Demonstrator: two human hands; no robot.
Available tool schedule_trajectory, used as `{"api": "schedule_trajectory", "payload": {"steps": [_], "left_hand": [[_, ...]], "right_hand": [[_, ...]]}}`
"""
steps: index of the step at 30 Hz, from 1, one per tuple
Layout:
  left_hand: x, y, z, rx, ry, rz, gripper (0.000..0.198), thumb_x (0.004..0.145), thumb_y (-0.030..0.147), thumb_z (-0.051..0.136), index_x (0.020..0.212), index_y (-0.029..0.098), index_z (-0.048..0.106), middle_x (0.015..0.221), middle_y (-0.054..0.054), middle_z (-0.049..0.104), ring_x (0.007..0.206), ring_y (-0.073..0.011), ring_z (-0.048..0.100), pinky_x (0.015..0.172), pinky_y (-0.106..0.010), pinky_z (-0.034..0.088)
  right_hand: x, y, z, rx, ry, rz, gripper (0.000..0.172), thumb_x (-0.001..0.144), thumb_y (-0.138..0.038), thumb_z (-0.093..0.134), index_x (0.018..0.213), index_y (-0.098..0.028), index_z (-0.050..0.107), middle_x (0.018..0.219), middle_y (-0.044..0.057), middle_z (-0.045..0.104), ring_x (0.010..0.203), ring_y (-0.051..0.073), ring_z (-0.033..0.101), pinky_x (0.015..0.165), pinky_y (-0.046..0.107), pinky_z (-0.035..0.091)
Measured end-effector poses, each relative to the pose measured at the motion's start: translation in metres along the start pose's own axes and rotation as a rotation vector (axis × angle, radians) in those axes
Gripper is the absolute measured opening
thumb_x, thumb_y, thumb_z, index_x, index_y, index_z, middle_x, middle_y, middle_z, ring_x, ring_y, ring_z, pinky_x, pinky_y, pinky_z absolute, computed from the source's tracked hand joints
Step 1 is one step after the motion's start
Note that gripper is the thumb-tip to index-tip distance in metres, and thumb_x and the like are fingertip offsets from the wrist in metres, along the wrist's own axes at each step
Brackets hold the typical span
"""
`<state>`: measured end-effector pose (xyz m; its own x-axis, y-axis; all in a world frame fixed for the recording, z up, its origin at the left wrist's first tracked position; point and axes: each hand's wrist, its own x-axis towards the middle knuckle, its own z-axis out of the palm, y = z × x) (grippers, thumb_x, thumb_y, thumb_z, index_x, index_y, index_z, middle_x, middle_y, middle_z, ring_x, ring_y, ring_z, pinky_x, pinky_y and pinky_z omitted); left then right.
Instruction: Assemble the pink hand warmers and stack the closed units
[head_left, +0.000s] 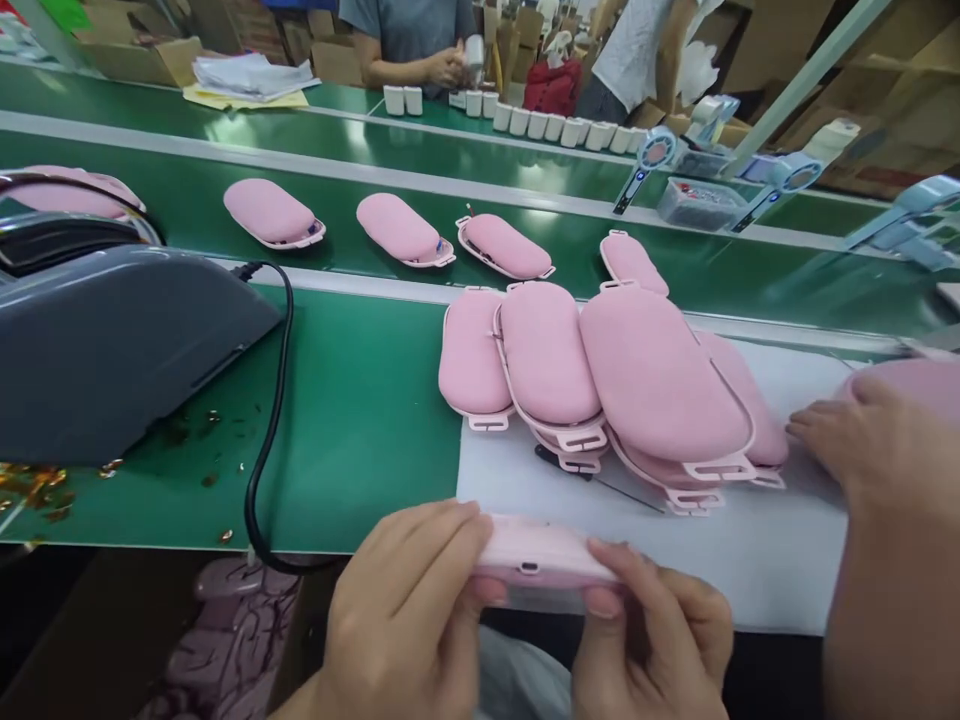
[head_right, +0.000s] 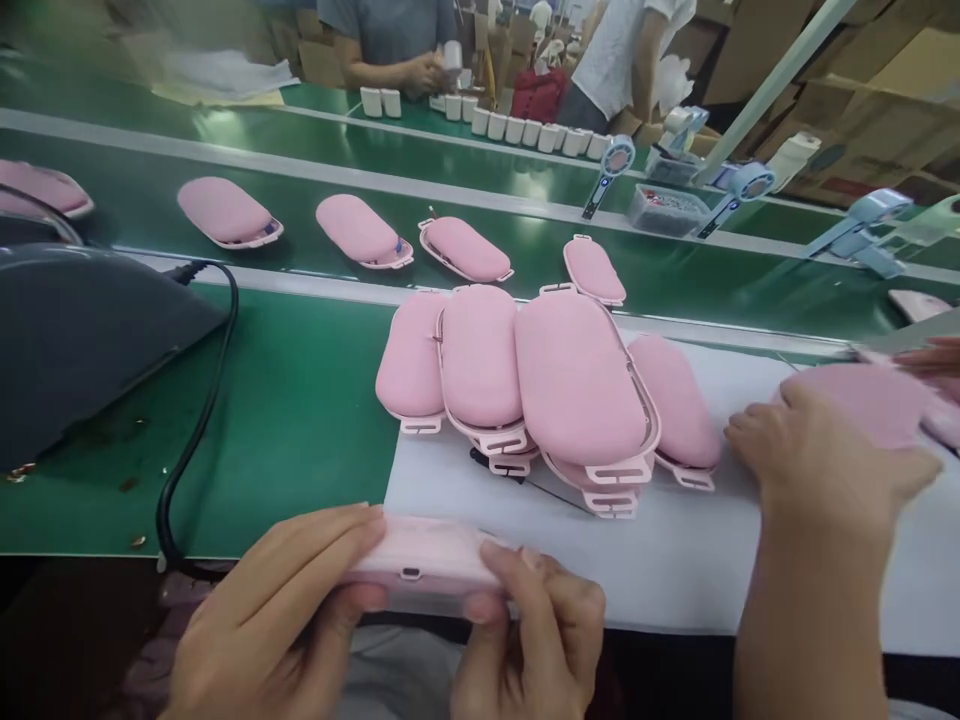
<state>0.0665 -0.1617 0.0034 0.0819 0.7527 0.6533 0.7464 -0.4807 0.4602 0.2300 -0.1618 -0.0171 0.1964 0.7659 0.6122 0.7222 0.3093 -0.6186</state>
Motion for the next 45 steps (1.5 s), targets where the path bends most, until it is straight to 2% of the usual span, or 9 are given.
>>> {"api": "schedule_trajectory", "payload": {"steps": [5, 10, 18, 28, 35, 38, 42, 43, 45], "left_hand": [[0.008, -0.001, 0.005, 0.039, 0.031, 0.031, 0.019, 0.084, 0.008, 0.053, 0.102, 0.010, 0.059, 0.091, -0.008, 0.068, 0.087, -0.0149, 0.059, 0.080, -0.025, 0.048], [-0.003, 0.004, 0.005, 0.135, 0.029, 0.054, 0.020, 0.085, 0.010, 0.050, 0.103, 0.006, 0.058, 0.095, -0.012, 0.067, 0.095, -0.0225, 0.054, 0.084, -0.035, 0.042], [-0.008, 0.008, 0.025, 0.067, 0.236, -0.053, 0.017, 0.080, 0.007, 0.049, 0.093, 0.016, 0.056, 0.085, -0.006, 0.067, 0.079, -0.0190, 0.054, 0.070, -0.034, 0.040], [-0.014, 0.009, 0.003, 0.017, 0.047, 0.026, 0.023, 0.082, 0.018, 0.056, 0.104, 0.013, 0.058, 0.099, -0.010, 0.066, 0.090, -0.0221, 0.055, 0.078, -0.036, 0.041], [-0.025, 0.009, -0.007, 0.016, 0.056, 0.099, 0.018, 0.085, 0.010, 0.054, 0.102, 0.015, 0.058, 0.096, -0.008, 0.067, 0.091, -0.0203, 0.055, 0.081, -0.035, 0.046], [0.010, 0.006, -0.031, 0.009, 0.091, 0.228, 0.022, 0.084, 0.006, 0.055, 0.103, 0.017, 0.059, 0.093, -0.005, 0.070, 0.089, -0.0178, 0.056, 0.081, -0.031, 0.047], [0.128, -0.012, -0.063, 0.121, 0.188, 0.367, 0.014, 0.083, 0.015, 0.059, 0.094, 0.021, 0.064, 0.099, -0.003, 0.071, 0.097, -0.0195, 0.060, 0.094, -0.035, 0.043], [0.163, -0.022, -0.066, 0.117, 0.229, 0.202, 0.009, 0.083, 0.021, 0.059, 0.089, 0.021, 0.066, 0.103, -0.005, 0.070, 0.104, -0.0218, 0.059, 0.098, -0.038, 0.041], [0.228, -0.053, -0.059, 0.070, 0.269, -0.387, 0.015, 0.085, 0.030, 0.057, 0.093, 0.020, 0.066, 0.108, -0.007, 0.068, 0.113, -0.0238, 0.056, 0.100, -0.038, 0.041]], "right_hand": [[0.018, 0.000, 0.000, 0.004, -0.120, -0.126, 0.014, 0.093, -0.018, 0.050, 0.101, -0.020, 0.062, 0.083, 0.002, 0.047, 0.074, 0.014, 0.050, 0.069, 0.027, 0.042], [0.023, -0.007, -0.005, -0.068, -0.202, -0.379, 0.020, 0.092, -0.026, 0.052, 0.107, -0.014, 0.059, 0.101, 0.008, 0.054, 0.093, 0.021, 0.050, 0.084, 0.035, 0.039], [0.007, -0.024, 0.016, -0.112, 0.025, -0.342, 0.010, 0.089, -0.011, 0.053, 0.094, -0.017, 0.059, 0.086, 0.003, 0.055, 0.078, 0.017, 0.050, 0.076, 0.033, 0.037], [0.009, -0.009, -0.012, -0.004, -0.244, -0.373, 0.027, 0.090, -0.018, 0.053, 0.117, -0.019, 0.054, 0.103, 0.008, 0.055, 0.095, 0.022, 0.049, 0.084, 0.039, 0.043], [-0.001, -0.009, -0.018, -0.048, -0.264, -0.467, 0.021, 0.090, -0.016, 0.051, 0.110, -0.016, 0.057, 0.098, 0.008, 0.061, 0.091, 0.022, 0.052, 0.081, 0.038, 0.044], [0.029, -0.034, -0.022, -0.029, -0.224, -0.581, 0.017, 0.089, -0.013, 0.052, 0.105, -0.013, 0.058, 0.090, 0.008, 0.062, 0.084, 0.021, 0.052, 0.076, 0.035, 0.042], [0.137, -0.090, -0.009, -0.183, -0.227, -0.521, 0.015, 0.089, -0.021, 0.049, 0.094, -0.015, 0.062, 0.089, 0.009, 0.062, 0.086, 0.024, 0.053, 0.073, 0.035, 0.041], [0.173, -0.101, 0.002, -0.265, -0.299, -0.373, 0.018, 0.090, -0.020, 0.045, 0.093, -0.015, 0.062, 0.091, 0.009, 0.062, 0.089, 0.024, 0.054, 0.074, 0.034, 0.041], [0.244, -0.112, 0.036, -0.339, -0.506, -0.184, 0.026, 0.094, -0.032, 0.043, 0.092, -0.015, 0.063, 0.093, 0.008, 0.064, 0.086, 0.022, 0.058, 0.072, 0.032, 0.043]]}}
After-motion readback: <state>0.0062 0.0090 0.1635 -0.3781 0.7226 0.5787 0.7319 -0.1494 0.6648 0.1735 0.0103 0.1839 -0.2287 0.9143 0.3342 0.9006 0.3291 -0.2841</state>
